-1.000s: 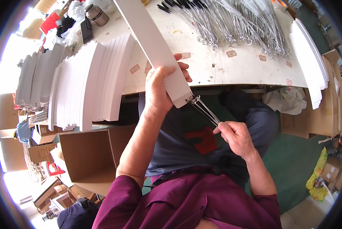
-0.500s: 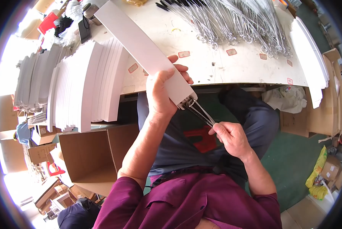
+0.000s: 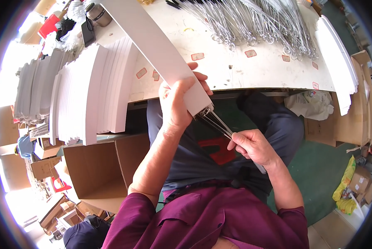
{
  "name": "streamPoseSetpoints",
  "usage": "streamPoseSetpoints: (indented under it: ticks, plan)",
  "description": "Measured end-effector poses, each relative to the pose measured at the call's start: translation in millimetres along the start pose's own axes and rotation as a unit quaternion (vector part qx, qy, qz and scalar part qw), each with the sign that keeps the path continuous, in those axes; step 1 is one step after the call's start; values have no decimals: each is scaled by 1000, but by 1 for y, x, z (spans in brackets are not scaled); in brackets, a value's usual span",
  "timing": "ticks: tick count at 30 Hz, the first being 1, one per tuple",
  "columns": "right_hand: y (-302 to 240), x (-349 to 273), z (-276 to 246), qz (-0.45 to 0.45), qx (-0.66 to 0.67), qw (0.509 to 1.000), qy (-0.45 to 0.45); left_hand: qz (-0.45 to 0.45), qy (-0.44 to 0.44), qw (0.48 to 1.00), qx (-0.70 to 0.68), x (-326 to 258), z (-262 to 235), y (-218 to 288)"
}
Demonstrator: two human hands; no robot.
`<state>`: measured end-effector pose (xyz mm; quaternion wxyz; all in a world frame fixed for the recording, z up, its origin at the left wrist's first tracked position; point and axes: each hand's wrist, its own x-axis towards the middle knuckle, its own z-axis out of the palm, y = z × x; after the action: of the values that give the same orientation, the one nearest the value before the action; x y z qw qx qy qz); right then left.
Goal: Assembling industrial cleaning brushes and placing them into cardboard boxes.
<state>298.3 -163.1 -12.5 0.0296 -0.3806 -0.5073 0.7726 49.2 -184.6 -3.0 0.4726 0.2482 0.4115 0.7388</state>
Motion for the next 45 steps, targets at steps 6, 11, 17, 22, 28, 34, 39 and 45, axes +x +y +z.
streamPoseSetpoints:
  ticks: [6,11,17,22,28,34,39,45]
  plan:
    - [8,-9,-7,-77,-87,991,67,44,70,986,144,8,-7,40]
    - [4,-8,-6,-163,-190,959,136,-45,24,909,414,-24,4,22]
    - [2,-8,-6,-178,-202,950,158,-25,4,878,478,-30,17,22]
    - [2,-8,-5,-194,-207,943,173,41,-18,855,517,-31,12,10]
    - [2,-7,-7,-190,-199,946,172,80,-2,843,532,-30,17,6]
    - [6,-9,-12,-173,-190,952,169,-11,-70,870,487,-26,14,21]
    - [10,-7,-12,-183,-185,949,179,-92,-111,879,455,-24,12,29]
    - [0,-9,-6,-204,-237,924,219,-120,-130,881,439,-26,12,26]
